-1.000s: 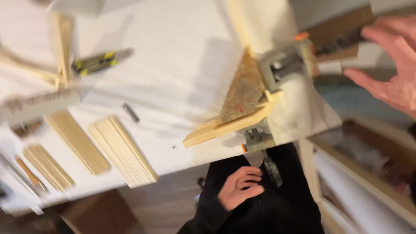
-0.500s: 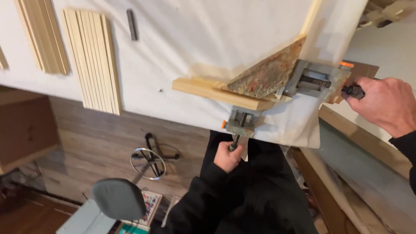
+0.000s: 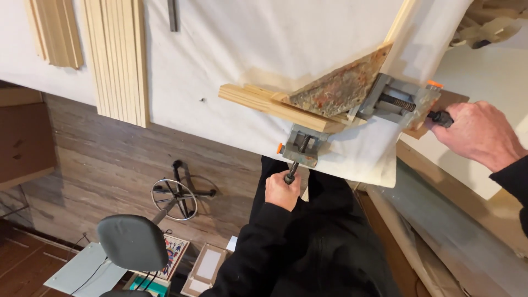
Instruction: Applying glue to wooden frame components and securing them in a corner clamp.
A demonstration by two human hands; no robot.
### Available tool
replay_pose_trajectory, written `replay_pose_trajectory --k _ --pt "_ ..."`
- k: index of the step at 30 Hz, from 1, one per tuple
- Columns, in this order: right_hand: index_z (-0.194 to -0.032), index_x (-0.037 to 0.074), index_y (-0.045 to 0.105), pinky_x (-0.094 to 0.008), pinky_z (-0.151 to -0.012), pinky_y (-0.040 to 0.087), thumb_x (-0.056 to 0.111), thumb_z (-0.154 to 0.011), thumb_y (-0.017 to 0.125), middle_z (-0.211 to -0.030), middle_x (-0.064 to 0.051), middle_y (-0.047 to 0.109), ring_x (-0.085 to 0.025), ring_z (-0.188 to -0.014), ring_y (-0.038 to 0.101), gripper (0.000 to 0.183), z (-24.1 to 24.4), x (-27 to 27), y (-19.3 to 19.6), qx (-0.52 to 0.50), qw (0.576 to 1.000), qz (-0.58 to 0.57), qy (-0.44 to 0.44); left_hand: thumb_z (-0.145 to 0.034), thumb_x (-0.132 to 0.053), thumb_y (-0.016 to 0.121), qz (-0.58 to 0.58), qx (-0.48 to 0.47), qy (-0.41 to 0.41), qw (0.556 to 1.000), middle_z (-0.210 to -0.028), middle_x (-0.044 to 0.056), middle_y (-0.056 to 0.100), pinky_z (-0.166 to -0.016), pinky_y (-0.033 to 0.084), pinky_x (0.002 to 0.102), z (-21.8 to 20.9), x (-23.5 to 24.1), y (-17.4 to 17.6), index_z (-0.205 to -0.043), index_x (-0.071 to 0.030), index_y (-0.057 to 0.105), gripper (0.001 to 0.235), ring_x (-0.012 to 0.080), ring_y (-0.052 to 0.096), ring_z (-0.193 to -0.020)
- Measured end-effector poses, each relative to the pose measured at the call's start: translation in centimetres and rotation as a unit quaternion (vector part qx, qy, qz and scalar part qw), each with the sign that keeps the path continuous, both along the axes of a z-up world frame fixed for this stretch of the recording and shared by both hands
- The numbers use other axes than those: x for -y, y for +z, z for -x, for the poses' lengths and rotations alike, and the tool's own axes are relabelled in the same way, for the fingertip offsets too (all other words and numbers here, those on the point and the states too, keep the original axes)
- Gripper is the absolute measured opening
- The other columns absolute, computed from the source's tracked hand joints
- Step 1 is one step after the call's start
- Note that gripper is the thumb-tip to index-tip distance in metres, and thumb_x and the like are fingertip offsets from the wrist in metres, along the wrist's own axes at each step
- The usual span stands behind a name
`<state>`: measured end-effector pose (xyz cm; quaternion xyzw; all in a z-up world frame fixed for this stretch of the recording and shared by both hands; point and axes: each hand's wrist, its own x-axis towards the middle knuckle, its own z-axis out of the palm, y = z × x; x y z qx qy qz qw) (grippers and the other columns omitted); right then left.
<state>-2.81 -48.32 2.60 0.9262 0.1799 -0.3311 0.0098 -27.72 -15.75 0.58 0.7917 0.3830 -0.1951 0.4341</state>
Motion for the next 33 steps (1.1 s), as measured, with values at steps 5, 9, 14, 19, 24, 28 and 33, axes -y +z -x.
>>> replay_pose_trajectory --k 5,9,14,19,24,28,33 --pt "-0.077 -0.003 0.071 -0.046 -0.059 0.056 0.047 -0.096 0.067 -0.059 -0.02 0.066 -0.035 -0.055 0.063 0.054 -0.7 -0.5 1.1 -0.114 0.991 0.047 -0.046 -0.086 -0.033 0.07 -0.031 -0.018 -0.006 0.999 -0.068 0.023 0.064 -0.065 0.052 0.052 0.4 0.6 0.4 -0.078 -0.004 0.07 0.03 0.0454 0.064 -0.076" --pt "-0.082 0.0 0.074 -0.049 -0.058 0.054 0.046 -0.089 0.066 -0.063 -0.021 0.066 -0.039 -0.054 0.063 0.047 -1.1 -0.3 0.4 -0.093 0.991 -0.064 -0.069 -0.082 -0.036 0.072 -0.064 -0.023 -0.012 0.998 -0.071 0.02 0.068 -0.067 0.053 0.052 -0.1 -0.2 0.0 -0.08 -0.008 0.074 0.028 0.0442 0.066 -0.076" --pt "-0.087 0.002 0.076 -0.047 -0.065 0.061 0.061 -0.097 0.063 -0.067 -0.016 0.068 -0.034 -0.061 0.068 0.061 -0.4 -1.1 2.9 -0.119 0.99 0.058 -0.04 -0.084 -0.042 0.08 0.043 -0.013 -0.023 0.999 -0.07 0.016 0.069 -0.066 0.055 0.046 -0.9 -1.9 4.3 -0.09 -0.007 0.076 0.035 0.0369 0.069 -0.072" --pt "-0.116 0.003 0.076 -0.04 -0.071 0.058 0.057 -0.075 0.077 -0.091 -0.012 0.071 -0.027 -0.077 0.071 0.068 2.9 3.6 1.5 0.031 0.992 -0.096 0.08 -0.079 -0.035 0.087 0.107 0.144 -0.025 0.983 -0.096 0.006 0.075 -0.077 0.06 0.034 1.2 -6.3 6.5 -0.115 -0.005 0.07 0.05 0.0201 0.074 -0.091" --pt "-0.115 0.007 0.071 -0.029 -0.076 0.052 0.026 -0.102 0.073 -0.098 -0.006 0.07 -0.017 -0.079 0.067 0.023 11.1 -2.6 7.9 0.051 0.937 -0.222 -0.266 -0.084 -0.021 0.084 0.097 0.219 -0.043 0.97 -0.112 0.009 0.072 -0.081 0.061 0.034 2.0 -12.3 8.4 -0.115 -0.004 0.069 0.039 0.0217 0.074 -0.095" --pt "-0.115 0.009 0.075 -0.032 -0.081 0.058 0.019 -0.09 0.075 -0.104 -0.005 0.077 -0.015 -0.089 0.074 0.027 15.9 -12.9 10.7 0.024 0.939 -0.244 -0.241 -0.085 -0.014 0.083 0.104 0.224 -0.062 0.967 -0.108 0.008 0.074 -0.084 0.061 0.035 0.9 -16.8 8.4 -0.114 -0.004 0.071 0.033 0.0214 0.075 -0.097" --pt "-0.113 0.009 0.076 -0.034 -0.073 0.058 0.018 -0.089 0.074 -0.101 -0.009 0.079 -0.019 -0.08 0.076 0.025 23.2 -16.7 6.1 -0.041 0.911 -0.209 -0.353 -0.089 -0.015 0.082 0.117 0.217 -0.133 0.96 -0.101 0.007 0.076 -0.082 0.061 0.034 0.6 -19.9 5.5 -0.111 -0.005 0.074 0.025 0.0193 0.074 -0.089"
